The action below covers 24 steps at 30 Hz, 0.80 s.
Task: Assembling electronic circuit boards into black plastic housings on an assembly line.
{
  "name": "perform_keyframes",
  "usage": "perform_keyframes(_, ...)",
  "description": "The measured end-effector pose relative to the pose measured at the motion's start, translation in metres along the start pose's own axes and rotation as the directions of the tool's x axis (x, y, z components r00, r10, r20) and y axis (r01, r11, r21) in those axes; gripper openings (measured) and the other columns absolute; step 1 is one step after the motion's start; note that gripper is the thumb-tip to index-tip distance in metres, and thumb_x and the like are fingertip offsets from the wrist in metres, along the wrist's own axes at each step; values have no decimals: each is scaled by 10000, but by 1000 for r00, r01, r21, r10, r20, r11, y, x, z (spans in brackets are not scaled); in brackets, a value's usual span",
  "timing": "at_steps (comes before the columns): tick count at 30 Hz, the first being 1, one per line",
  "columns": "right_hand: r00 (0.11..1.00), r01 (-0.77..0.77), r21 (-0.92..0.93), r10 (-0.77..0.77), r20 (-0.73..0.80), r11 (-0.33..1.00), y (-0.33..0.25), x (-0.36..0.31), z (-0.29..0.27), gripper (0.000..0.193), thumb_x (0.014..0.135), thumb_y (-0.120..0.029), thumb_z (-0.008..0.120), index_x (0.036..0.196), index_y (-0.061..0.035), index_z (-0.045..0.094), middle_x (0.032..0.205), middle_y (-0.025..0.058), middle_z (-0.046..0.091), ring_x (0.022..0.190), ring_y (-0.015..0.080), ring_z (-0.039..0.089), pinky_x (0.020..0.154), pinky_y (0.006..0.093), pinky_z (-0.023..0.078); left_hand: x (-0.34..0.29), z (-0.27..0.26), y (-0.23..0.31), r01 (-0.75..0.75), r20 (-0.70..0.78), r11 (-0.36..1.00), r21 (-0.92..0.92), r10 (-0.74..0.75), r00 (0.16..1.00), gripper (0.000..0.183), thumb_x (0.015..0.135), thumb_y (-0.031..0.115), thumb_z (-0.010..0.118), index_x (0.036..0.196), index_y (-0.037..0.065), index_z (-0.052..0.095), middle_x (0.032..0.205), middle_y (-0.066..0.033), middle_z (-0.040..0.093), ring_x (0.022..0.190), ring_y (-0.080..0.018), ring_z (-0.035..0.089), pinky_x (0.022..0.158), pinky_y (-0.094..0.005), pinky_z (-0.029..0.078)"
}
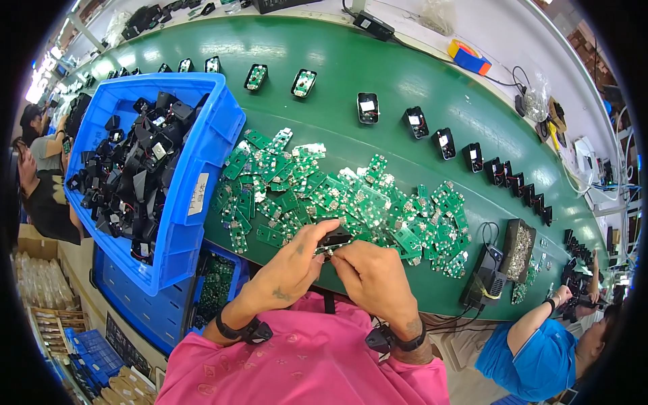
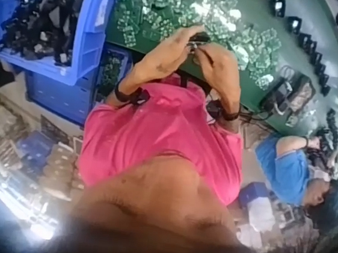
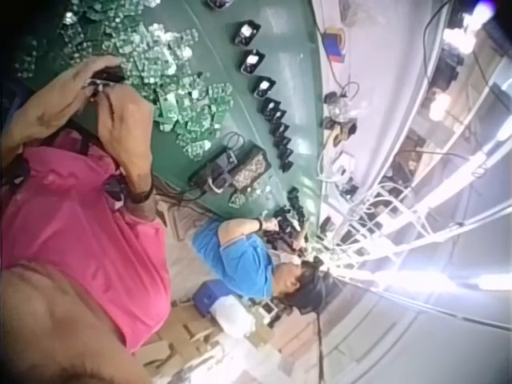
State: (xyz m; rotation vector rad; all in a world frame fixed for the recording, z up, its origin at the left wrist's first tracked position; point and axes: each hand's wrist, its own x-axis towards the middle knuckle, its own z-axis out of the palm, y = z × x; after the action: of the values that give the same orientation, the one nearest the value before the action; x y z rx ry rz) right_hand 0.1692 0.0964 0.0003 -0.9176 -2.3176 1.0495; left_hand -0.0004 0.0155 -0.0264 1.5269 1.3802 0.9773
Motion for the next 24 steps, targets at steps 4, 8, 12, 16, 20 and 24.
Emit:
perform_keyframes(4, 998, 43, -52, -40, 51, 998, -1, 2, -3, 63, 816, -57, 694, 859, -10, 692, 724, 128, 631, 634, 305, 626, 565, 382, 470, 0, 1, 0, -10, -26, 1000, -21, 9, 1000, 601, 946, -25, 460, 1501, 69, 249, 1299, -274, 446, 1148, -495, 507, 961, -502, 441)
perform_keyframes(8, 997, 46, -52, -42, 72, 998, 2, 2, -5, 62, 818, -60, 695, 864, -18, 694, 727, 129, 628, 636, 308, 627, 571, 385, 474, 0, 0, 3, 5, -42, 999, -49, -7, 999, 584, 931, -38, 469, 1479, 50, 288, 1322, -264, 459, 1195, -464, 502, 997, -477, 428)
perform_keyframes(12, 988, 53, -66, -43, 147, 996, 2, 1, -9, 64, 844, -67, 666, 894, -29, 678, 778, 131, 648, 673, 331, 646, 589, 399, 504, -3, 2, -1, -27, -34, 999, -36, 26, 999, 587, 944, -19, 468, 1488, 58, 262, 1258, -274, 467, 1104, -481, 521, 939, -493, 445)
perform_keyframes(16, 991, 20, -46, -14, 134, 999, 2, -2, -9, 61, 830, -63, 684, 877, -25, 686, 746, 124, 637, 647, 316, 633, 577, 387, 487, -3, 6, -4, -56, -53, 998, -38, 54, 997, 599, 936, -18, 480, 1487, 54, 254, 1245, -274, 469, 1077, -475, 526, 919, -489, 450)
perform_keyframes(20, 985, 45, -76, -31, 171, 996, 4, 0, -9, 50, 837, -58, 659, 869, -26, 681, 750, 128, 649, 663, 325, 647, 581, 394, 504, -2, 7, -6, -40, -28, 999, -19, 40, 999, 627, 925, -15, 504, 1489, 52, 236, 1211, -283, 471, 1075, -488, 528, 901, -503, 455)
perform_keyframes(24, 982, 26, -98, -7, 188, 995, 2, 2, -9, 57, 834, -64, 656, 867, -26, 682, 752, 130, 652, 665, 332, 649, 586, 400, 505, -4, 6, -5, -43, -13, 999, 29, 44, 999, 664, 903, -16, 539, 1489, 50, 232, 1204, -302, 462, 1013, -512, 559, 842, -522, 483)
